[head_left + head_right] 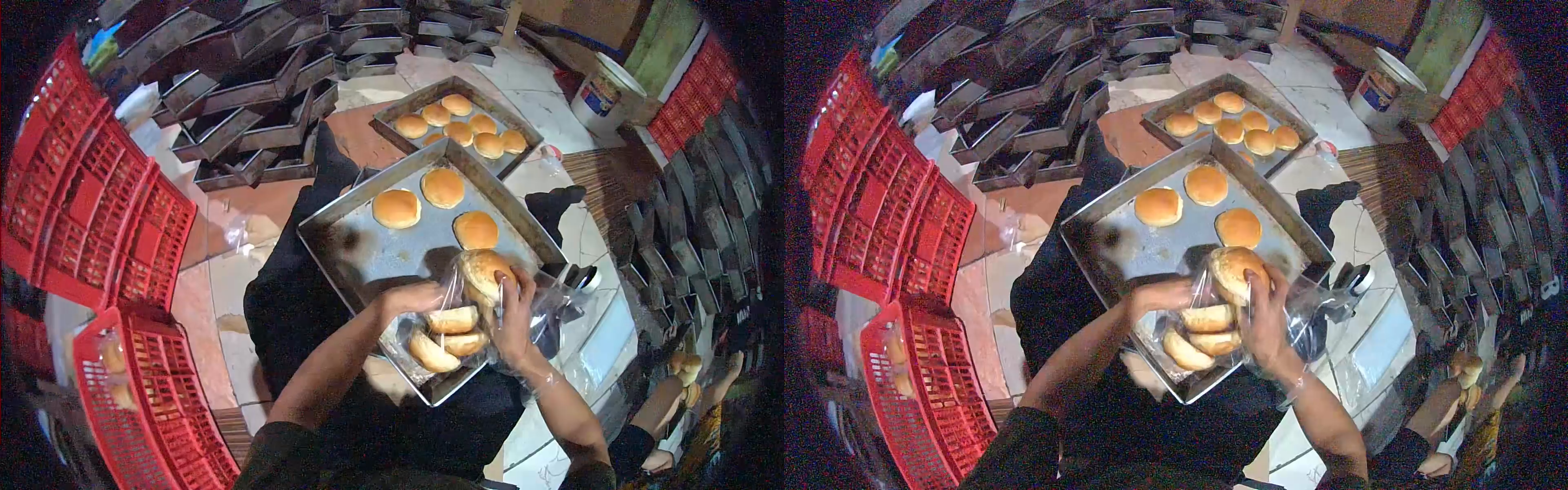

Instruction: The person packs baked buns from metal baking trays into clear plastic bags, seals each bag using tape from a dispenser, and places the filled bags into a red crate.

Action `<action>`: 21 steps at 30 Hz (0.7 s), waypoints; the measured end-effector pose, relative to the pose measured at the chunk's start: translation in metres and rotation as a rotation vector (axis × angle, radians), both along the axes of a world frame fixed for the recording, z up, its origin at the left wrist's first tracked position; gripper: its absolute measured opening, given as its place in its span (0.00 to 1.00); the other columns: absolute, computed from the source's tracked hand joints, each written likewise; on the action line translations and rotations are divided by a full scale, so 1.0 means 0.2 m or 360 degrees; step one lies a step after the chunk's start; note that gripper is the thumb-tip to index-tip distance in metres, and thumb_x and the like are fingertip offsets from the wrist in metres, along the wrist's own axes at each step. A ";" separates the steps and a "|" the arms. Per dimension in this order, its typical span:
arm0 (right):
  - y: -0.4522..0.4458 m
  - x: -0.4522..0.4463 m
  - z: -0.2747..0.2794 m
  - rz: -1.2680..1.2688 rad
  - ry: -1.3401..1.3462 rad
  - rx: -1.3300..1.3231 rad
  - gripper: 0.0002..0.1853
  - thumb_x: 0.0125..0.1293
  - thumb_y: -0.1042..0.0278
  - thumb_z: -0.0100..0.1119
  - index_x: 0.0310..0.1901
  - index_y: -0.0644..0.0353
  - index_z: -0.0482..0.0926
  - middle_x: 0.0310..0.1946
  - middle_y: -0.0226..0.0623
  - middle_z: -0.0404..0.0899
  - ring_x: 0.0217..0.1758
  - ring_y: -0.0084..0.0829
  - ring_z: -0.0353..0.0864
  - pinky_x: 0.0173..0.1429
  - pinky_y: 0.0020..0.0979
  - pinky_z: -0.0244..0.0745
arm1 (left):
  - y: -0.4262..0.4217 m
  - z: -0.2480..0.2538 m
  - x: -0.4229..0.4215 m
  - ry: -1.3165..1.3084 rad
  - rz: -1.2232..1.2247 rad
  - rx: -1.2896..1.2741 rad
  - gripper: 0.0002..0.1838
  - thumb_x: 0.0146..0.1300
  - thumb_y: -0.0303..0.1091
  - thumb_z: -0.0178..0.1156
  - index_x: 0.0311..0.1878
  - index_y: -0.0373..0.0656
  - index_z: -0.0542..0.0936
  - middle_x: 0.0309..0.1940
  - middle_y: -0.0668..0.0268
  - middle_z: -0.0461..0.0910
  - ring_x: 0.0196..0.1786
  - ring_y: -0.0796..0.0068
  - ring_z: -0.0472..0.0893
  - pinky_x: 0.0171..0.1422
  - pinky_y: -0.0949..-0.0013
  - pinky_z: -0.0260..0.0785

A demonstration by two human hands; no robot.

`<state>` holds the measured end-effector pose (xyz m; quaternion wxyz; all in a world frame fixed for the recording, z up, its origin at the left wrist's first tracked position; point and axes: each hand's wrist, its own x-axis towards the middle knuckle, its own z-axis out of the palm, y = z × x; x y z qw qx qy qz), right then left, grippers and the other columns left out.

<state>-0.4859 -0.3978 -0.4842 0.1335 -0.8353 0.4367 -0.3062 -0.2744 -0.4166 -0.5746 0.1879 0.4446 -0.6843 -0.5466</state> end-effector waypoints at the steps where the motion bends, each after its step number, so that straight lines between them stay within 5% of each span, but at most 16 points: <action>1: 0.02 0.01 0.01 0.0038 -0.0003 0.0015 0.32 0.47 0.76 0.65 0.56 0.59 0.62 0.58 0.57 0.54 0.60 0.58 0.60 0.62 0.45 0.63 | -0.02 -0.04 0.01 -0.0034 0.0162 0.0229 0.24 0.68 0.51 0.43 0.51 0.40 0.74 0.43 0.59 0.78 0.43 0.75 0.74 0.52 0.67 0.66; 2: 0.02 0.01 0.02 0.0076 -0.0009 0.0027 0.33 0.48 0.75 0.65 0.57 0.59 0.62 0.59 0.58 0.52 0.60 0.59 0.60 0.61 0.45 0.65 | -0.03 -0.03 0.02 -0.0070 0.0325 0.0455 0.23 0.68 0.50 0.43 0.49 0.38 0.75 0.41 0.60 0.79 0.42 0.75 0.74 0.51 0.66 0.66; 3: 0.01 0.00 0.00 0.0163 -0.0052 -0.0093 0.33 0.47 0.75 0.66 0.56 0.59 0.62 0.59 0.59 0.54 0.60 0.60 0.60 0.61 0.44 0.65 | 0.01 -0.02 0.02 0.0514 0.0839 0.0286 0.20 0.68 0.46 0.46 0.41 0.36 0.77 0.34 0.63 0.79 0.39 0.76 0.73 0.46 0.65 0.66; 4: 0.03 -0.03 -0.03 0.0254 -0.0147 0.0126 0.34 0.45 0.72 0.67 0.56 0.59 0.62 0.58 0.58 0.56 0.60 0.58 0.60 0.61 0.45 0.64 | 0.00 -0.01 0.02 0.0602 0.1165 0.0379 0.17 0.67 0.42 0.47 0.38 0.37 0.76 0.35 0.60 0.76 0.41 0.72 0.72 0.46 0.64 0.64; 6: 0.03 -0.06 -0.04 0.0444 0.0037 0.0160 0.36 0.44 0.72 0.68 0.56 0.59 0.62 0.58 0.56 0.59 0.60 0.55 0.60 0.61 0.45 0.63 | -0.01 0.03 0.00 -0.0304 0.1659 -0.0857 0.16 0.64 0.42 0.52 0.41 0.36 0.74 0.34 0.56 0.76 0.40 0.62 0.71 0.48 0.61 0.63; 8: 0.05 -0.04 -0.03 0.0380 0.0095 0.0152 0.35 0.44 0.69 0.68 0.56 0.61 0.63 0.58 0.54 0.60 0.59 0.52 0.62 0.62 0.43 0.60 | 0.05 0.33 -0.11 -0.0172 0.2061 -0.0904 0.14 0.58 0.38 0.56 0.42 0.38 0.74 0.36 0.53 0.74 0.46 0.55 0.70 0.52 0.57 0.61; 10: 0.08 -0.01 -0.03 0.0179 0.0041 0.0112 0.34 0.45 0.69 0.68 0.54 0.66 0.63 0.52 0.51 0.65 0.57 0.51 0.63 0.62 0.42 0.60 | 0.17 0.48 -0.28 0.0023 0.0874 -0.1577 0.17 0.52 0.40 0.60 0.41 0.39 0.73 0.38 0.55 0.73 0.46 0.54 0.70 0.49 0.55 0.62; 11: 0.09 0.01 -0.06 0.0188 0.0049 0.0123 0.34 0.45 0.69 0.68 0.54 0.66 0.63 0.52 0.51 0.65 0.57 0.51 0.63 0.62 0.42 0.60 | 0.30 0.80 -0.45 -0.0120 0.0900 -0.0897 0.22 0.45 0.42 0.64 0.42 0.40 0.74 0.41 0.57 0.73 0.48 0.55 0.70 0.52 0.56 0.61; 14: 0.06 0.11 -0.14 -0.0193 -0.0142 -0.0001 0.33 0.42 0.66 0.69 0.53 0.60 0.67 0.47 0.44 0.67 0.54 0.46 0.67 0.58 0.40 0.66 | 0.48 0.77 -0.81 -0.0266 0.0820 -0.1542 0.17 0.44 0.38 0.61 0.39 0.41 0.76 0.41 0.63 0.73 0.49 0.63 0.68 0.55 0.52 0.56; 18: 0.07 0.14 -0.13 -0.0198 -0.0265 0.0097 0.33 0.41 0.67 0.69 0.52 0.56 0.68 0.47 0.48 0.64 0.51 0.52 0.67 0.54 0.42 0.67 | 0.48 0.66 -0.94 -0.0634 0.0182 -0.1163 0.18 0.43 0.35 0.61 0.40 0.43 0.76 0.42 0.66 0.72 0.50 0.67 0.68 0.61 0.50 0.51; 20: 0.06 0.17 -0.19 -0.0284 -0.0163 0.0052 0.35 0.41 0.67 0.70 0.53 0.59 0.65 0.47 0.52 0.62 0.50 0.52 0.66 0.54 0.44 0.66 | 0.52 0.68 -0.96 -0.0009 0.0001 -0.1451 0.17 0.41 0.33 0.59 0.40 0.45 0.76 0.42 0.67 0.70 0.51 0.69 0.67 0.64 0.49 0.47; 21: 0.03 0.19 -0.20 -0.0252 -0.0177 0.0058 0.35 0.42 0.67 0.70 0.54 0.61 0.63 0.47 0.53 0.62 0.50 0.53 0.65 0.53 0.44 0.65 | 0.52 0.75 -0.95 -0.0108 -0.0214 -0.1291 0.17 0.46 0.35 0.61 0.42 0.45 0.76 0.45 0.67 0.71 0.53 0.65 0.67 0.64 0.46 0.46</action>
